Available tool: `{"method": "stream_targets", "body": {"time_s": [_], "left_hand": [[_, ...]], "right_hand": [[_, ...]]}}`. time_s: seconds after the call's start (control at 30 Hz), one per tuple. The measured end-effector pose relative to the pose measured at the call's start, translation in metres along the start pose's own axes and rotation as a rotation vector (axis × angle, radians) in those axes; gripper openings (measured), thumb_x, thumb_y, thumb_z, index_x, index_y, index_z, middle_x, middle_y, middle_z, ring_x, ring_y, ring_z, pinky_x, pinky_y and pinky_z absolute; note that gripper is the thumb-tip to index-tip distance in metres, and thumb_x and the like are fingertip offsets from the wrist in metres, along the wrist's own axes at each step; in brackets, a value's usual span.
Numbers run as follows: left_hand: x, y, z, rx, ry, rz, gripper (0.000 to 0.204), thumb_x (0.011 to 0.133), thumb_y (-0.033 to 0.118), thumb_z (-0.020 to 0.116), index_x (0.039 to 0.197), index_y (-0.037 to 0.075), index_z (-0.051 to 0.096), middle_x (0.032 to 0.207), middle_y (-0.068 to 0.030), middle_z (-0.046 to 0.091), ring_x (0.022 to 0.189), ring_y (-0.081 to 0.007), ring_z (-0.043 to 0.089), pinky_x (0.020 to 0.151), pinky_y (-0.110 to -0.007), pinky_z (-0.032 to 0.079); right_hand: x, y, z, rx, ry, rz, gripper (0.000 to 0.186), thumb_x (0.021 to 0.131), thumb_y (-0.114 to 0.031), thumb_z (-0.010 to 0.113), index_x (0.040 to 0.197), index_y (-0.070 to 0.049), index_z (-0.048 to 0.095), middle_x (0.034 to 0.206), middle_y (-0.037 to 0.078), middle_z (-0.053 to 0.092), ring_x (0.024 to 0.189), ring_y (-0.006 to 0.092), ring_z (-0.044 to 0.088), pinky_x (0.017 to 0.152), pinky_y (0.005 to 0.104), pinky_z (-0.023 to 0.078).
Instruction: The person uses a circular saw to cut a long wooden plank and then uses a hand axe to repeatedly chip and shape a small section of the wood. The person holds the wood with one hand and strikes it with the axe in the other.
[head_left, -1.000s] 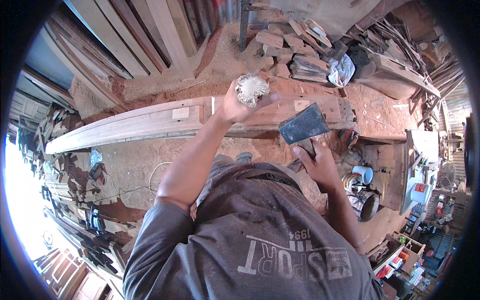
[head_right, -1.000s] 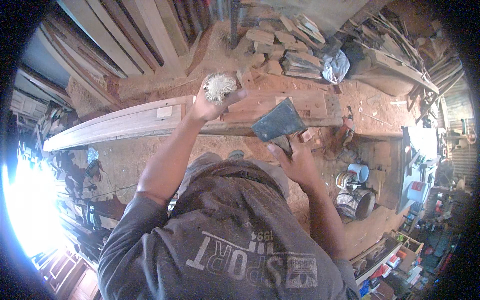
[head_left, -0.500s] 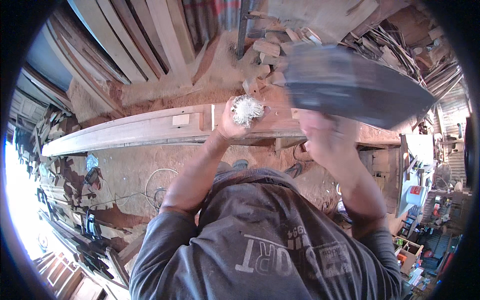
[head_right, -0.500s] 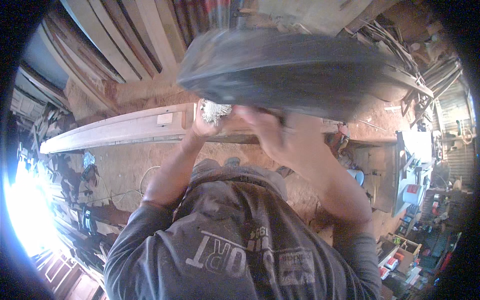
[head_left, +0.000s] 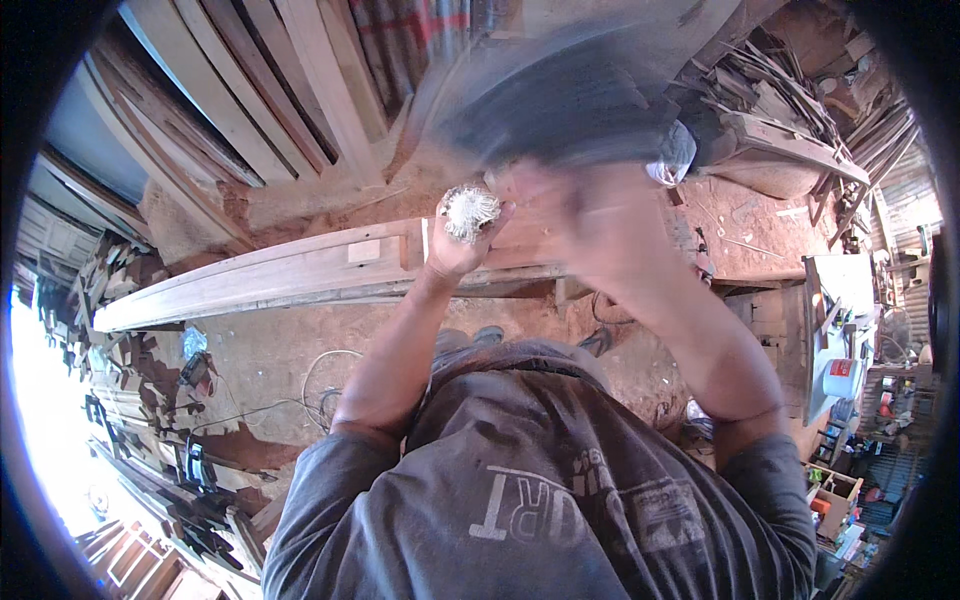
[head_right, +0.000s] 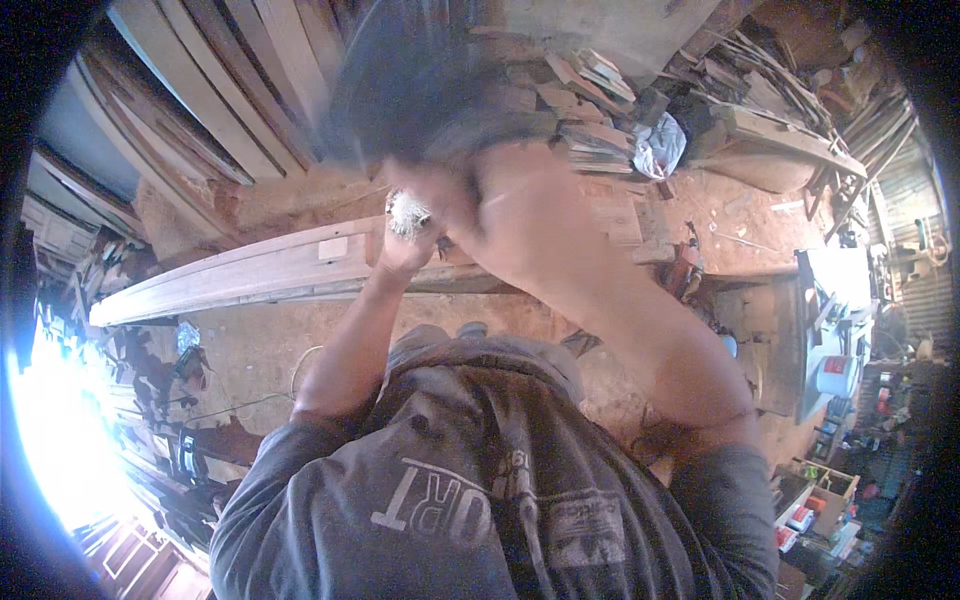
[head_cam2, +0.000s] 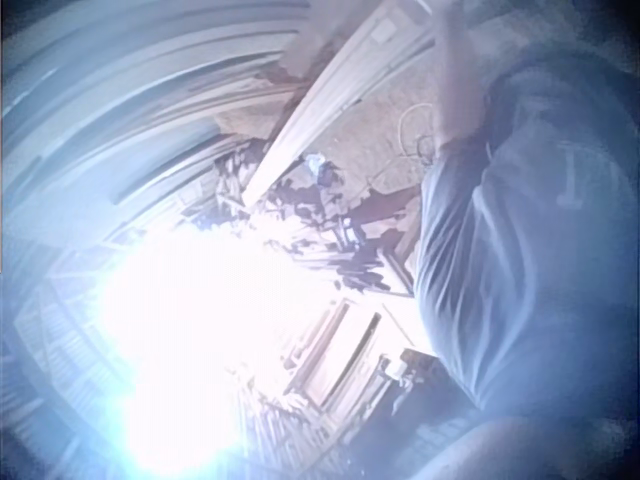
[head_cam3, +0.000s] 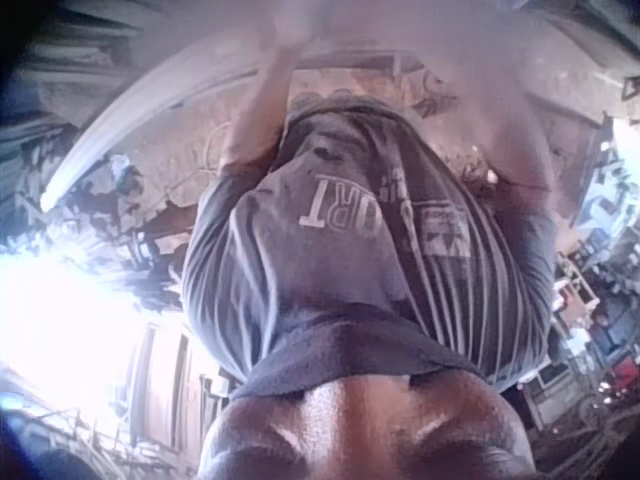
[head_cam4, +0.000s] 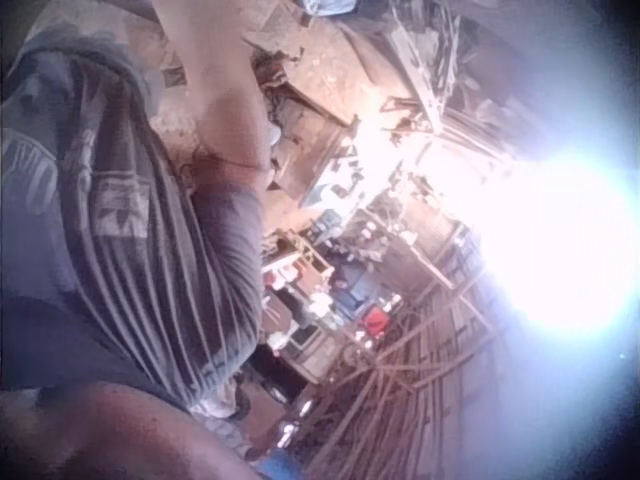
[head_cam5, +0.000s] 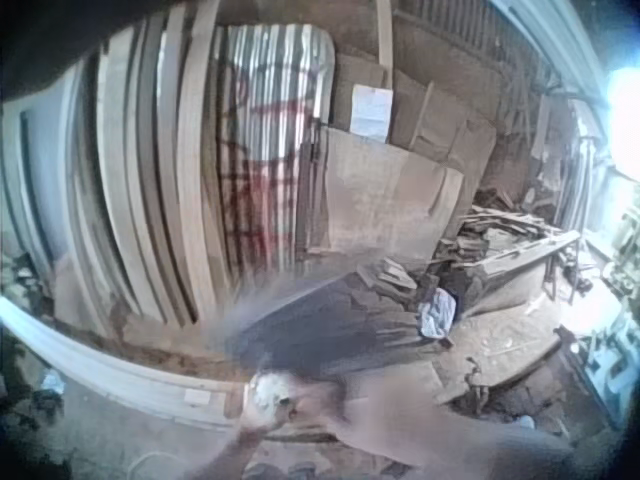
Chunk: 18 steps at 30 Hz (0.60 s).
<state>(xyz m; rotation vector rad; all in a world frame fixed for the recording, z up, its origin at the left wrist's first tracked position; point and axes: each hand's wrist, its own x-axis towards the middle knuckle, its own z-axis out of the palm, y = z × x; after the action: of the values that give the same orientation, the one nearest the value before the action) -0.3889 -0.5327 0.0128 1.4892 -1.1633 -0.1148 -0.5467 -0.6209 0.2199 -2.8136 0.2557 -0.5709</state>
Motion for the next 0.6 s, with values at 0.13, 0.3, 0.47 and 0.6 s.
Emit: {"method": "stream_targets", "body": {"time_s": [0.13, 0.3, 0.47, 0.6], "left_hand": [[0.009, 0.001, 0.003, -0.112, 0.036, -0.133, 0.016, 0.092, 0.022, 0.073, 0.087, 0.008, 0.067, 0.073, -0.0086, 0.067, 0.067, -0.0293, 0.063, 0.066, -0.041, 0.050], [-0.004, -0.033, 0.003, -0.596, 0.112, -0.429, 0.021, 0.094, 0.010, 0.069, 0.080, 0.012, 0.053, 0.063, 0.0028, 0.045, 0.055, -0.0097, 0.042, 0.049, -0.029, 0.031], [0.014, -0.015, -0.008, -0.542, -0.046, -0.347, 0.032, 0.093, 0.019, 0.072, 0.070, 0.010, 0.052, 0.059, 0.0035, 0.046, 0.053, -0.0103, 0.043, 0.049, -0.030, 0.032], [0.052, 0.054, -0.008, -0.183, -0.254, -0.377, 0.033, 0.088, 0.034, 0.081, 0.081, 0.005, 0.066, 0.072, -0.0014, 0.063, 0.070, -0.0136, 0.060, 0.068, -0.031, 0.051]], "right_hand": [[0.002, 0.035, 0.025, 0.119, -0.388, 0.312, 0.048, 0.096, -0.049, 0.065, 0.108, -0.003, 0.069, 0.083, 0.014, 0.072, 0.071, 0.0292, 0.071, 0.067, 0.0438, 0.056], [-0.045, 0.174, 0.048, 0.186, -0.123, 0.606, 0.067, 0.090, -0.057, 0.070, 0.118, 0.004, 0.061, 0.085, 0.026, 0.071, 0.083, 0.0426, 0.071, 0.074, 0.0475, 0.054], [-0.143, 0.274, 0.084, 0.103, 0.158, 0.777, 0.060, 0.090, -0.050, 0.072, 0.110, 0.006, 0.064, 0.098, 0.029, 0.070, 0.093, 0.0421, 0.069, 0.083, 0.0505, 0.051], [-0.176, 0.281, 0.104, 0.275, 0.186, 0.894, 0.055, 0.091, -0.048, 0.071, 0.107, 0.005, 0.064, 0.100, 0.027, 0.070, 0.096, 0.0413, 0.068, 0.085, 0.0492, 0.050]]}}
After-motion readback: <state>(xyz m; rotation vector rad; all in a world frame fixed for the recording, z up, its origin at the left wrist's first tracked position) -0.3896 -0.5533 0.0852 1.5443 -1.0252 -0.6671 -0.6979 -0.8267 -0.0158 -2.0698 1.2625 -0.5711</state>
